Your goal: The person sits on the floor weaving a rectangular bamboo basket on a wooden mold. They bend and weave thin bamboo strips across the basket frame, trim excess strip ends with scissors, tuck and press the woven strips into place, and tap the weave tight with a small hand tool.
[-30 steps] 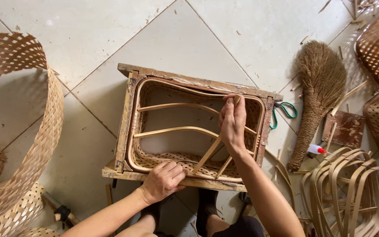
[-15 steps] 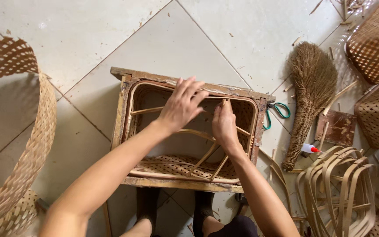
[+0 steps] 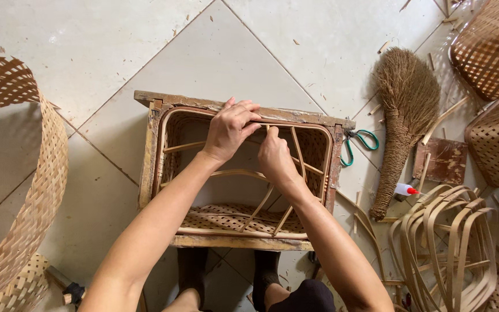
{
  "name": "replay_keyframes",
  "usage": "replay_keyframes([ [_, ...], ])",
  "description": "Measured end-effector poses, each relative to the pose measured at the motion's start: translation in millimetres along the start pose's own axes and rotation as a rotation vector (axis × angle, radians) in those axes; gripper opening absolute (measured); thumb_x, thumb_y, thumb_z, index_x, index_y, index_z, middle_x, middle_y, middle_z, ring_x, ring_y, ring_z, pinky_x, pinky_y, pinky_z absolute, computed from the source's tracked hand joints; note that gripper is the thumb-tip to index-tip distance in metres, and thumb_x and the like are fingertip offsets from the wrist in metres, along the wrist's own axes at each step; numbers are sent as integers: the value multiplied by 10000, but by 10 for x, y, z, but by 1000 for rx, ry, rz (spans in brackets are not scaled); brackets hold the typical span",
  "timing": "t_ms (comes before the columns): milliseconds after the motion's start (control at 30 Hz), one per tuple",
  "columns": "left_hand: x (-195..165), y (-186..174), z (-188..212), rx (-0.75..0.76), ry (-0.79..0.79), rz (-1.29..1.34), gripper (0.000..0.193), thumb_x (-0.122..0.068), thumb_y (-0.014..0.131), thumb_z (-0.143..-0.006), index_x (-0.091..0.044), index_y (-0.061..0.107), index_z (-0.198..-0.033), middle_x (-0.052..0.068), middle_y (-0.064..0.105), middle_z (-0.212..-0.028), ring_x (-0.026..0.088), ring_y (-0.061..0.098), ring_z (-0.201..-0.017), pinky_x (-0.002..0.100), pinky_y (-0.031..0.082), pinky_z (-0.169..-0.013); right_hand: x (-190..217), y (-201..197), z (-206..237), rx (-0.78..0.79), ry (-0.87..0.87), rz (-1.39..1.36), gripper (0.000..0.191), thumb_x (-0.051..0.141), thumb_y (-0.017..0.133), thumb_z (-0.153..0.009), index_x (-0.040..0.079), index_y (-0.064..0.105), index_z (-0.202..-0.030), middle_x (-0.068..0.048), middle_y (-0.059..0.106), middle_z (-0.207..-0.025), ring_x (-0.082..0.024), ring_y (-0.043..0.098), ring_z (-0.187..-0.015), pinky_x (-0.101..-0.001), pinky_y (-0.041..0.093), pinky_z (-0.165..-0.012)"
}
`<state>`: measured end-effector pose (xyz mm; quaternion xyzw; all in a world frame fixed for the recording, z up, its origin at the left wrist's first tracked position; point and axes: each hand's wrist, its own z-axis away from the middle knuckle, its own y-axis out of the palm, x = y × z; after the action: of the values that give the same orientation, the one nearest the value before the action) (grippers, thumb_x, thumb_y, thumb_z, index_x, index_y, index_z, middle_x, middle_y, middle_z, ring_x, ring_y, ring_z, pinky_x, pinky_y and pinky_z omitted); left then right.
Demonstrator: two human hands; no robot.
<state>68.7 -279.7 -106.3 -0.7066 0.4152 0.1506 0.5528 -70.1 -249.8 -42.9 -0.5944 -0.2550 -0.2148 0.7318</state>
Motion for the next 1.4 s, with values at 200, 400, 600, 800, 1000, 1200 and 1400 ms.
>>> replay_keyframes([
  [200,23,39,-23,-32,-7,12,113,-145,837,-816,-109,793,-913,44,773,-1134,236,714,-1110,458,505,-1091,-2,22,-30,53,29,24,159,-45,529,-915,-112,448,-1034,-335,637,-695,-472,703,-644,-480,594,-473],
  [400,55,120,-5,-65,-11,-22,81,-142,840,-826,-134,803,-898,18,785,-1068,226,727,-1099,450,509,-1081,-22,66,-67,82,62,27,154,22,500,-970,-101,475,-1058,-318,671,-730,-458,713,-685,-502,593,-537],
  [600,79,46,48,0,0,-11,104,-152,836,-867,-114,798,-957,21,769,-1125,238,715,-1123,393,551,-1051,-392,-377,80,153,-26,222,329,328,498,-1071,28,635,-1074,-190,708,-824,-322,707,-667,-463,570,-575],
  [800,243,-169,65,-28,114,-177,84,-260,844,-787,-258,800,-859,-65,782,-1127,226,710,-1099,631,357,-1119,-1907,-1110,536,-53,201,399,191,225,584,-1066,67,683,-1022,-125,730,-929,-225,692,-782,-399,572,-716],
  [1000,283,-169,99,17,76,-101,87,-216,810,-873,-257,787,-947,-69,756,-1180,158,699,-1086,495,454,-1092,-2638,-439,1103,203,182,630,196,198,592,-957,16,646,-1008,-145,674,-916,-218,629,-660,-322,582,-561],
  [1200,313,-138,85,-41,68,-129,140,-228,839,-824,-245,781,-951,3,685,-1179,196,628,-987,321,524,-931,-2370,-1170,671,-275,-214,792,206,111,426,-1167,-12,575,-1097,-104,603,-783,-129,502,-538,-259,452,-411],
  [1400,315,-182,62,-67,109,-81,151,-202,854,-827,-228,787,-959,-42,694,-1131,139,633,-971,332,510,-918,-762,-1180,352,-400,-57,-338,260,244,385,-1201,50,526,-1301,-12,534,-863,-84,512,-610,-235,465,-403],
])
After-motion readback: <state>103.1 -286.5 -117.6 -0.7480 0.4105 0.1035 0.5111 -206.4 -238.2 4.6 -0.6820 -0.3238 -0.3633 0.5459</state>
